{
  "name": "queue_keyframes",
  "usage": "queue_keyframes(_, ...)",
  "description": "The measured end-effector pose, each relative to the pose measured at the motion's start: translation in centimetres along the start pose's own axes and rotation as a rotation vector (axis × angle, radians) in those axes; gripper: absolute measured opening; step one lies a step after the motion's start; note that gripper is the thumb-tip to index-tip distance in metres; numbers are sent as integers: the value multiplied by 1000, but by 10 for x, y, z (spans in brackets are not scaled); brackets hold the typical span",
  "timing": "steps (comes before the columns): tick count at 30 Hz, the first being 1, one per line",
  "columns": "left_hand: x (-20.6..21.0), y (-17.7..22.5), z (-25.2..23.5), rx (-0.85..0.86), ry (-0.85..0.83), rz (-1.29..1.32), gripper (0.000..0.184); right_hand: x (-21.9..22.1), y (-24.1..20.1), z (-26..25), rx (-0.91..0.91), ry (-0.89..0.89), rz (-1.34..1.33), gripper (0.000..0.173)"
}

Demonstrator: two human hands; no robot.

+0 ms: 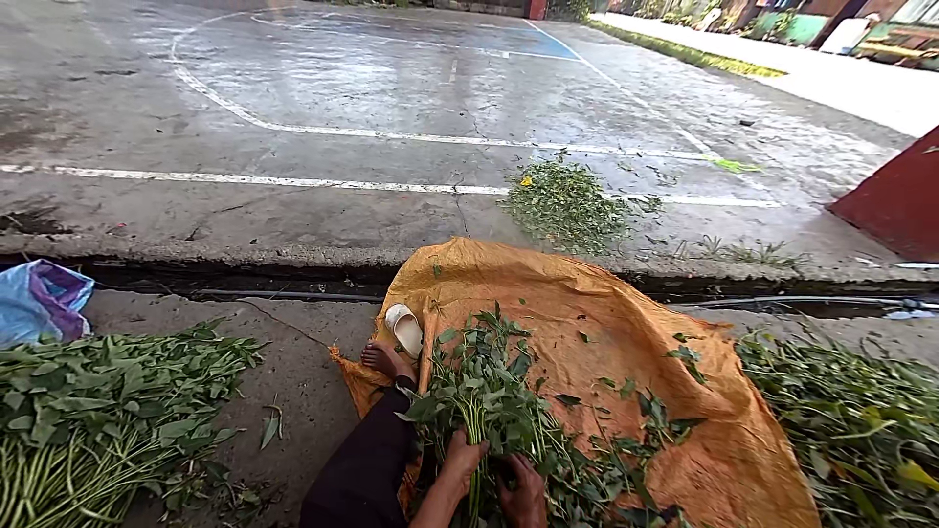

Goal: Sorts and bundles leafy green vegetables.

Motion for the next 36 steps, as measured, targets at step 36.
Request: queue_keyframes(36, -35, 36, -6, 115, 190, 363, 24, 5, 55, 31, 475, -185, -507, 36)
Point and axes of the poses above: each hand's wrist, its own z-axis away from the middle knuckle, its own x-axis out of the palm, y = z × x, the point moved 8 cm from there along -z, towards the middle knuckle, and after that the axes turned 2 degrees about y, right-handed, at the moved point
